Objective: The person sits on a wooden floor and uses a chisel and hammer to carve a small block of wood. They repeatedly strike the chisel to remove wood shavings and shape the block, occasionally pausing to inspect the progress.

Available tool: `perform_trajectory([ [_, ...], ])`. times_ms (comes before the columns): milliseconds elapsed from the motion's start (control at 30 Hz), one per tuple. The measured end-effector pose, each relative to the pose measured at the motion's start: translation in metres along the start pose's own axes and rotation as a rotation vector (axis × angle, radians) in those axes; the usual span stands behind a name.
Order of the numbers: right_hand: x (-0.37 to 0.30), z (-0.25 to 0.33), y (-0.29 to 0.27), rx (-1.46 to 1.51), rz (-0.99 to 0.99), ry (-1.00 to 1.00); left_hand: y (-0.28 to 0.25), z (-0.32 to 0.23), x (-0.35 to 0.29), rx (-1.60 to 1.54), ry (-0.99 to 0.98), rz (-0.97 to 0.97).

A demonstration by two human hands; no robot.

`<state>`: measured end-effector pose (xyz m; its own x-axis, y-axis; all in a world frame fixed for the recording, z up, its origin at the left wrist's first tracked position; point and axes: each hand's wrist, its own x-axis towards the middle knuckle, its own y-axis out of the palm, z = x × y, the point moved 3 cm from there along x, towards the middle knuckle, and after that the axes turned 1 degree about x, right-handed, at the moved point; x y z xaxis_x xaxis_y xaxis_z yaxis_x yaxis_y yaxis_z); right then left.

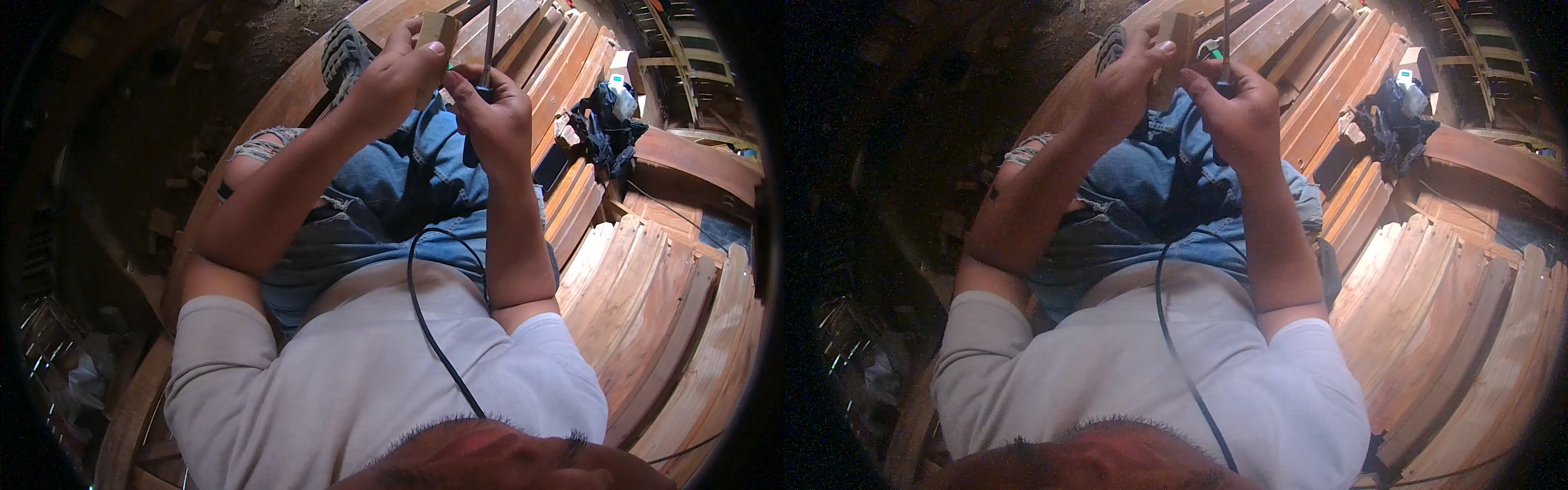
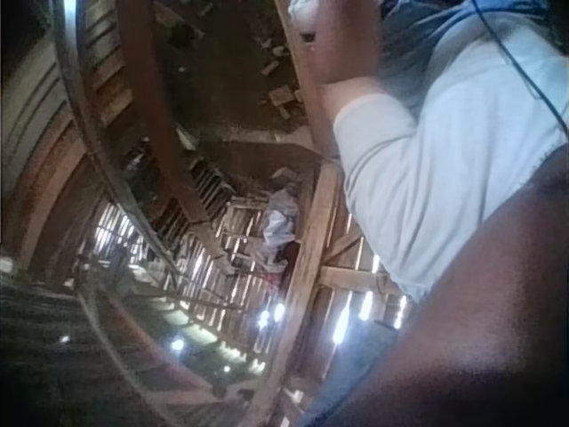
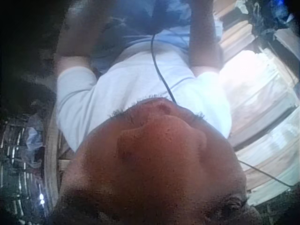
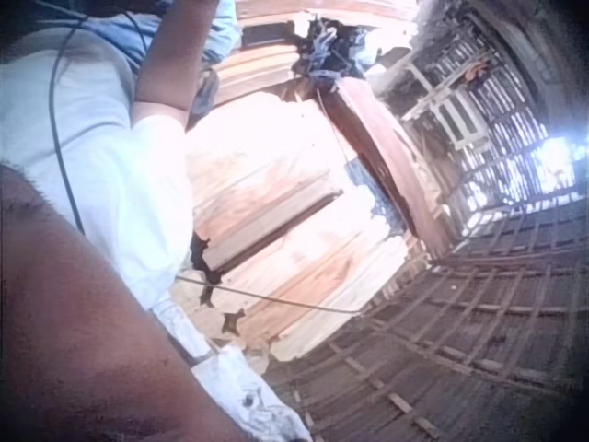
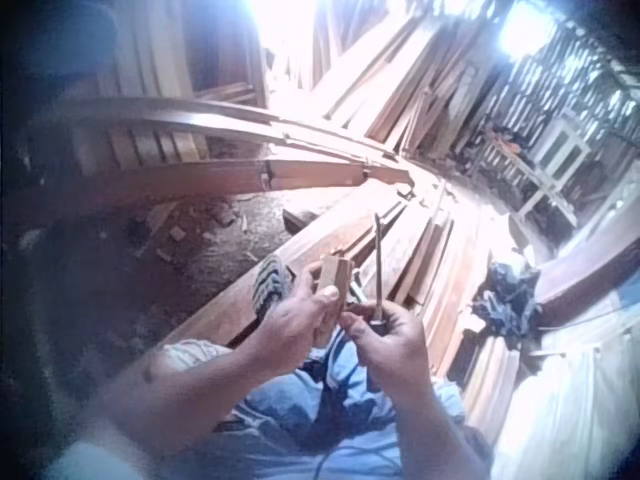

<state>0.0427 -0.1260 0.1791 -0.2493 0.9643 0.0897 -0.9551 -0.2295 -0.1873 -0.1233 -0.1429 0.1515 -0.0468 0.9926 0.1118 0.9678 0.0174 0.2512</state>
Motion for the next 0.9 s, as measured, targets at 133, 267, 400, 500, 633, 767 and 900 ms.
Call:
perform_trajectory([
  [133, -0.001, 0.003, -0.001, -0.014, -0.026, 0.068, 0.003, -0.003, -0.001, 0.072, 0.071, 0.096],
  [267, 0.0, 0.0, -0.003, -0.082, -0.012, 0.013, 0.011, 0.012, 0.007, 0.071, 0.317, -0.018],
  [400, 0.002, -0.001, -0.006, -0.138, 0.009, 0.048, 0.01, 0.005, -0.001, 0.265, 0.272, 0.098],
  [500, 0.002, -0.004, -0.009, -0.096, 0.061, 0.146, 0.005, 0.001, 0.0, 0.374, 0.245, 0.119],
  [633, -0.003, 0.002, -0.006, -0.167, 0.088, 0.039, -0.001, -0.001, 0.001, 0.415, 0.148, 0.162],
  [767, -0.008, 0.01, -0.006, -0.273, 0.107, -0.052, -0.004, -0.002, 0.002, 0.343, 0.049, 0.198],
  [900, -0.01, 0.011, -0.005, -0.332, 0.118, -0.071, -0.014, -0.009, 0.002, 0.263, -0.237, 0.351],
])
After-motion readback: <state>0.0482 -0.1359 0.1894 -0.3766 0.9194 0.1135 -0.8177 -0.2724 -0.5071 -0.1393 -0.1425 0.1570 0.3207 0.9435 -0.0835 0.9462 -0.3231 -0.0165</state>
